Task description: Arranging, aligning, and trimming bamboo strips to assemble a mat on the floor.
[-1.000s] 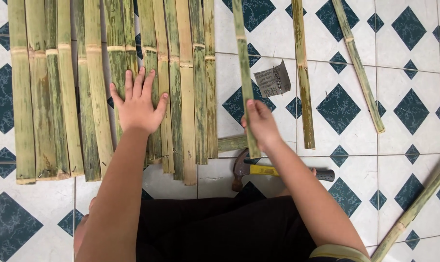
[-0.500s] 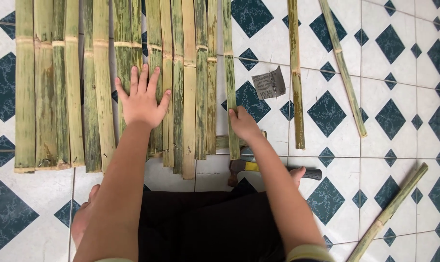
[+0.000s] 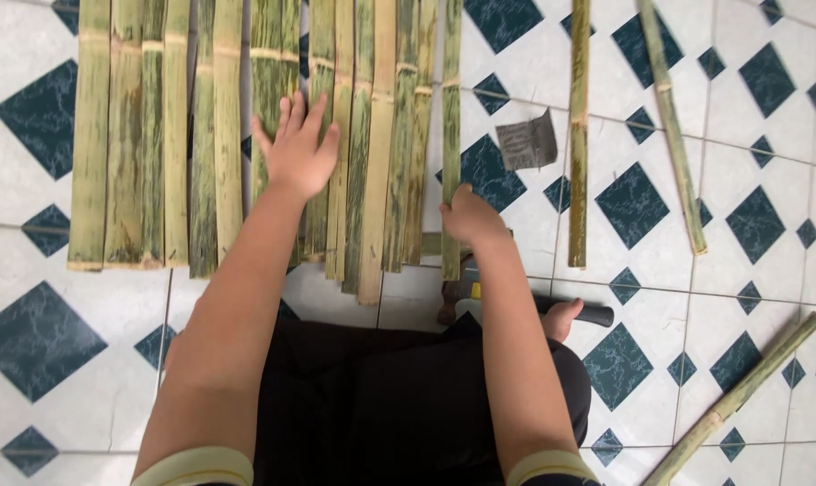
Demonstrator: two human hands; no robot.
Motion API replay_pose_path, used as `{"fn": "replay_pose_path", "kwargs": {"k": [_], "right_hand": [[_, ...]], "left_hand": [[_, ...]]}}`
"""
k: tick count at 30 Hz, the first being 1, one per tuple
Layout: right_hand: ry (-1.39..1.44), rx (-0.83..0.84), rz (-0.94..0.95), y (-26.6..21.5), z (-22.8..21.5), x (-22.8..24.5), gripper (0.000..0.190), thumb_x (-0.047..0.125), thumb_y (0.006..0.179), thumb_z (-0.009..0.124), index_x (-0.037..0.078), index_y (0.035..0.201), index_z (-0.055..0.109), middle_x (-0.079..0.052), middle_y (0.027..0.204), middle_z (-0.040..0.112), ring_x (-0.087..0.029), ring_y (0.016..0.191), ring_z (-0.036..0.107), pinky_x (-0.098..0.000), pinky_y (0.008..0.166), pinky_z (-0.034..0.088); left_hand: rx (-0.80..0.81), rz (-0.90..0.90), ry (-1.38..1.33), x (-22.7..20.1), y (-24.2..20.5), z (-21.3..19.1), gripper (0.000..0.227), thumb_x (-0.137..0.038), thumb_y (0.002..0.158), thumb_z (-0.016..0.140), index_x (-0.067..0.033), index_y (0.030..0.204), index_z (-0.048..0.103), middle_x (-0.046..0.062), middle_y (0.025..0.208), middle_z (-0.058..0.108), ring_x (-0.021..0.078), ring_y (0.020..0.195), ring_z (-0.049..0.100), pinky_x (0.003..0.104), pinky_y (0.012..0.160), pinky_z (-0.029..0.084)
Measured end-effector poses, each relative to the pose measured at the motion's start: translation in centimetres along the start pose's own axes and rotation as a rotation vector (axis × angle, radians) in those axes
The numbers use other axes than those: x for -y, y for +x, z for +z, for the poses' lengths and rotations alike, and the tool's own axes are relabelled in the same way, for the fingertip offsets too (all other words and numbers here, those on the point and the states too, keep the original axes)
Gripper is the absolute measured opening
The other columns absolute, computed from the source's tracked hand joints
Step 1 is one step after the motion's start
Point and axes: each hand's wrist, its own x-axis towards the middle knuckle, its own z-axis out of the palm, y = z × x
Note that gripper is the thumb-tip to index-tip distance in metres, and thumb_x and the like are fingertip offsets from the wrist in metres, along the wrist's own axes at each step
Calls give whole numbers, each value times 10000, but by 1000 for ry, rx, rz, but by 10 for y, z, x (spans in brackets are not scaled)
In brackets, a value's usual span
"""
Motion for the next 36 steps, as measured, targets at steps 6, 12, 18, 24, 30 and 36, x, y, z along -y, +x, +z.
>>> {"fn": "replay_pose_path", "kwargs": {"k": [6, 12, 18, 24, 30, 36], "right_hand": [[101, 136, 21, 24, 11, -18, 684, 306, 864, 415, -151, 1322, 193, -309, 989, 567, -338, 728, 627, -412, 495, 522], [114, 131, 28, 36, 17, -23, 640, 274, 837, 445, -126, 1306, 269, -272, 999, 577, -293, 718, 638, -386, 466, 541], [125, 151, 75, 36, 12, -16, 670, 308, 817, 487, -91, 1316, 286, -249, 1069, 555, -264, 727, 641, -372, 484, 553], [120, 177, 78, 35, 5, -9, 645, 276, 818, 481, -84, 1319, 291, -256, 1125, 522, -268, 765, 637, -373, 507, 557], [141, 151, 50, 54, 18, -19, 668, 317, 793, 519, -81, 1295, 329, -206, 988, 581, -229, 685, 639, -355, 503, 555], [92, 158, 13, 47, 12, -12, 624, 340, 825, 490, -83, 1268, 369, -187, 922, 601, -223, 661, 642, -354, 503, 556]], "left_hand": [[341, -98, -303, -40, -62, -71, 621, -513, 896, 174, -134, 1365, 326, 121, 1382, 321, 306, 1286, 268, 472, 1038, 185], [89, -203, 496, 7, -139, -23, 154, -171, 717, 476, -92, 726, 608, 84, 606, 582, 258, 593, 623, 309, 464, 440], [271, -49, 643, 8, -133, -20, 174, -11, 718, 477, -82, 689, 633, 59, 576, 567, 224, 546, 565, 294, 461, 370], [407, -58, 775, -26, -113, -50, 818, -100, 794, 556, -262, 1432, 70, 55, 1481, 65, 318, 1330, 160, 513, 1005, 237], [411, -44, 715, 11, -100, -32, 1205, -428, 548, 799, -264, 1430, -6, -11, 1495, -26, 328, 1349, 38, 572, 1026, 126], [395, 28, 712, 22, -99, -37, 1170, -549, 532, 736, -313, 1420, 12, -75, 1489, 4, 290, 1354, 29, 576, 1038, 55]]}}
